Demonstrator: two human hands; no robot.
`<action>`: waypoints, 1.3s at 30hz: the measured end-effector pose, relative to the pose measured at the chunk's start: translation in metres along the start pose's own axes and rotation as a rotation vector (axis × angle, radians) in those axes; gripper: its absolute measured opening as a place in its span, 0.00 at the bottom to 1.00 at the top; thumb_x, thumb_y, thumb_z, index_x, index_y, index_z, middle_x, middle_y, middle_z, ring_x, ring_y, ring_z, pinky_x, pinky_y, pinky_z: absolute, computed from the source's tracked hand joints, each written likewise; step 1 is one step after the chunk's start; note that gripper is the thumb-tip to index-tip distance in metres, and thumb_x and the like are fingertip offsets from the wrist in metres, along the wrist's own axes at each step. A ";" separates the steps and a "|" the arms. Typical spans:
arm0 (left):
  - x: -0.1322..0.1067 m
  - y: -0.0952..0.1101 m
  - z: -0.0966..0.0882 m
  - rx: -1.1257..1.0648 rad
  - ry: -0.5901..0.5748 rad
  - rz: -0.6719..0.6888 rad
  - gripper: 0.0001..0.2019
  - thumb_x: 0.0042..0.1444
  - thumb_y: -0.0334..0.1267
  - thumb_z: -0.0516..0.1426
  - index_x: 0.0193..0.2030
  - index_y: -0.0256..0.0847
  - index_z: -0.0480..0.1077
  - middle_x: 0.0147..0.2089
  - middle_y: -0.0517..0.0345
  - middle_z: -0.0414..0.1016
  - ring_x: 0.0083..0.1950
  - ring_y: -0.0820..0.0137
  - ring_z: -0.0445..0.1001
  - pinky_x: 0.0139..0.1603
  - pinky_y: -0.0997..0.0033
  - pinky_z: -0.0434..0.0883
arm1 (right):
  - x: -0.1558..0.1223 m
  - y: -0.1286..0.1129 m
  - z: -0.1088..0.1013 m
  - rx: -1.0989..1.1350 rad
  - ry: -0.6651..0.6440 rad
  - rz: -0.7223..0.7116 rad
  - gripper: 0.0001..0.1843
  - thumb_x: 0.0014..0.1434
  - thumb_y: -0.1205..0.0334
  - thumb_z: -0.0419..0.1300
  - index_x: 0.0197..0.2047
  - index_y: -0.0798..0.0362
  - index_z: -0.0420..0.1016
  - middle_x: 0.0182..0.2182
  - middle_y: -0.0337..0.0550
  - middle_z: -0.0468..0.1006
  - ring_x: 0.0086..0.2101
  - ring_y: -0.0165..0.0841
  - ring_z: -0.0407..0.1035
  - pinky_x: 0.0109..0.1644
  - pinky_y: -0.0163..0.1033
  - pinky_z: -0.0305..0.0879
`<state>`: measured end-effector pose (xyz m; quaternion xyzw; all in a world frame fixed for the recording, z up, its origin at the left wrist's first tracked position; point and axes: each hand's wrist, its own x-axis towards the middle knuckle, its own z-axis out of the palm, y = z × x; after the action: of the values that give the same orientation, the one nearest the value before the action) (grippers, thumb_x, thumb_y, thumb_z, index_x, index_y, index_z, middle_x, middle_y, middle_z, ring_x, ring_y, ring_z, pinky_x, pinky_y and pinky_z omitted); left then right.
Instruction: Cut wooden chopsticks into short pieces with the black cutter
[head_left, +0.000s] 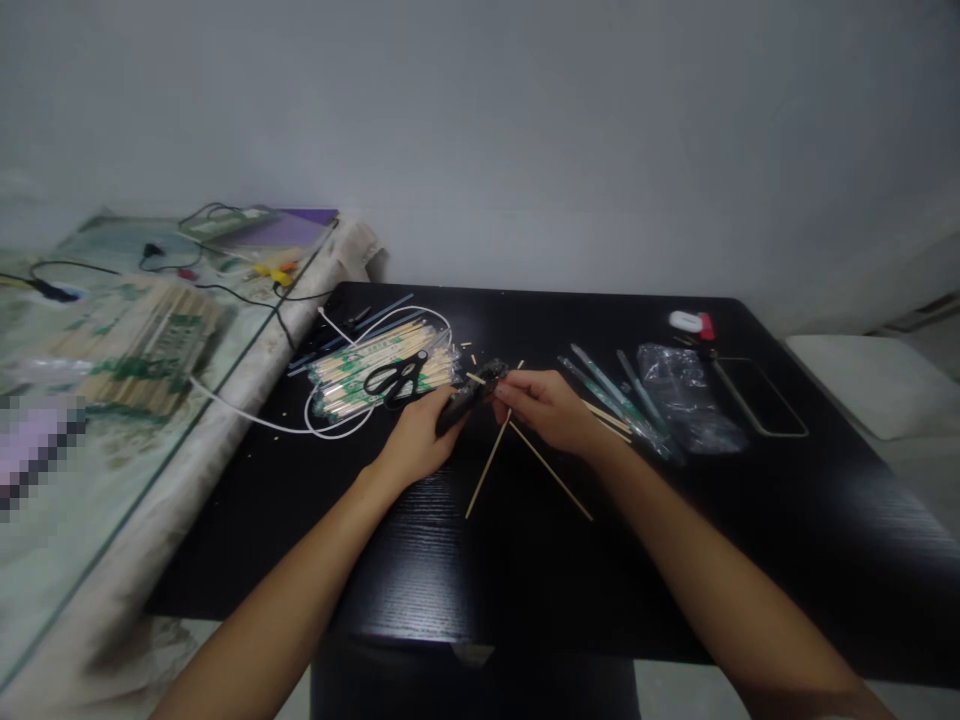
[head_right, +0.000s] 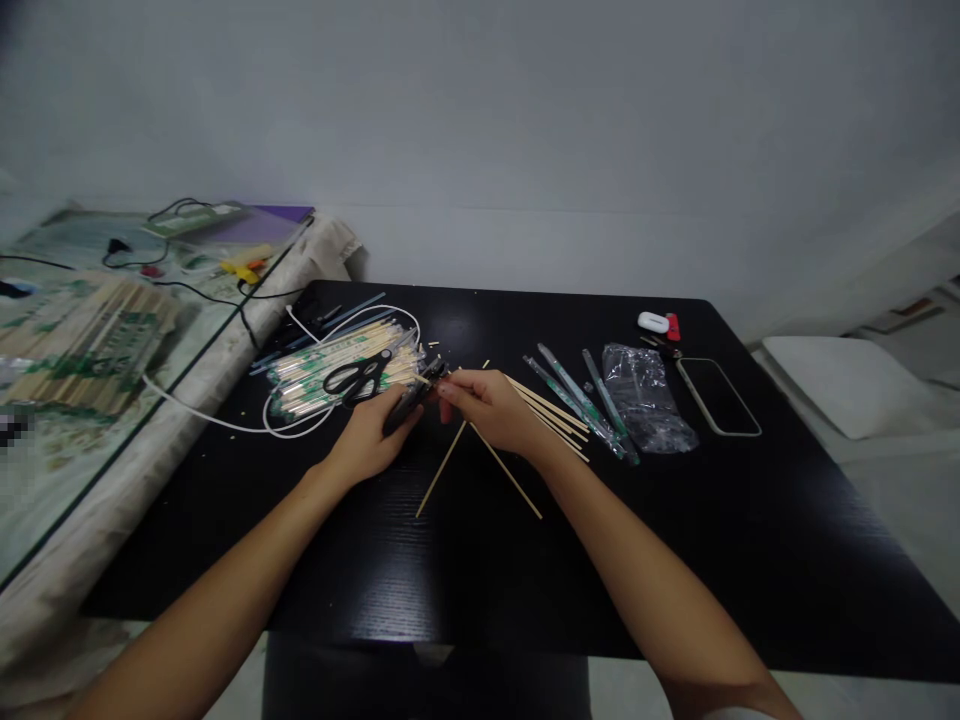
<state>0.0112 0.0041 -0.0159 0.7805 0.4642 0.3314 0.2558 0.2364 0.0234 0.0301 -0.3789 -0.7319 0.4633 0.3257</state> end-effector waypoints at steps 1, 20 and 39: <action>0.000 0.000 0.000 0.000 -0.001 0.002 0.07 0.66 0.37 0.55 0.48 0.40 0.72 0.43 0.54 0.79 0.42 0.65 0.76 0.48 0.68 0.70 | 0.000 0.000 0.000 -0.008 -0.002 -0.004 0.22 0.71 0.51 0.55 0.29 0.55 0.76 0.20 0.33 0.64 0.23 0.27 0.54 0.29 0.34 0.51; 0.002 0.000 0.001 0.107 -0.092 -0.152 0.02 0.66 0.36 0.55 0.42 0.42 0.68 0.34 0.56 0.76 0.32 0.65 0.73 0.37 0.68 0.64 | 0.003 0.008 0.002 -0.113 0.069 0.061 0.17 0.69 0.57 0.54 0.34 0.55 0.78 0.24 0.37 0.75 0.22 0.27 0.59 0.28 0.34 0.54; 0.004 0.006 0.015 -0.644 -0.020 -0.408 0.21 0.56 0.56 0.64 0.40 0.37 0.76 0.21 0.67 0.61 0.20 0.77 0.57 0.23 0.74 0.57 | 0.003 0.017 0.014 0.361 0.151 0.237 0.17 0.63 0.55 0.62 0.49 0.47 0.59 0.30 0.36 0.80 0.29 0.32 0.76 0.35 0.38 0.74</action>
<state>0.0270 0.0034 -0.0208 0.5546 0.4797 0.3950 0.5534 0.2273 0.0245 0.0099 -0.4313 -0.5610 0.5920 0.3857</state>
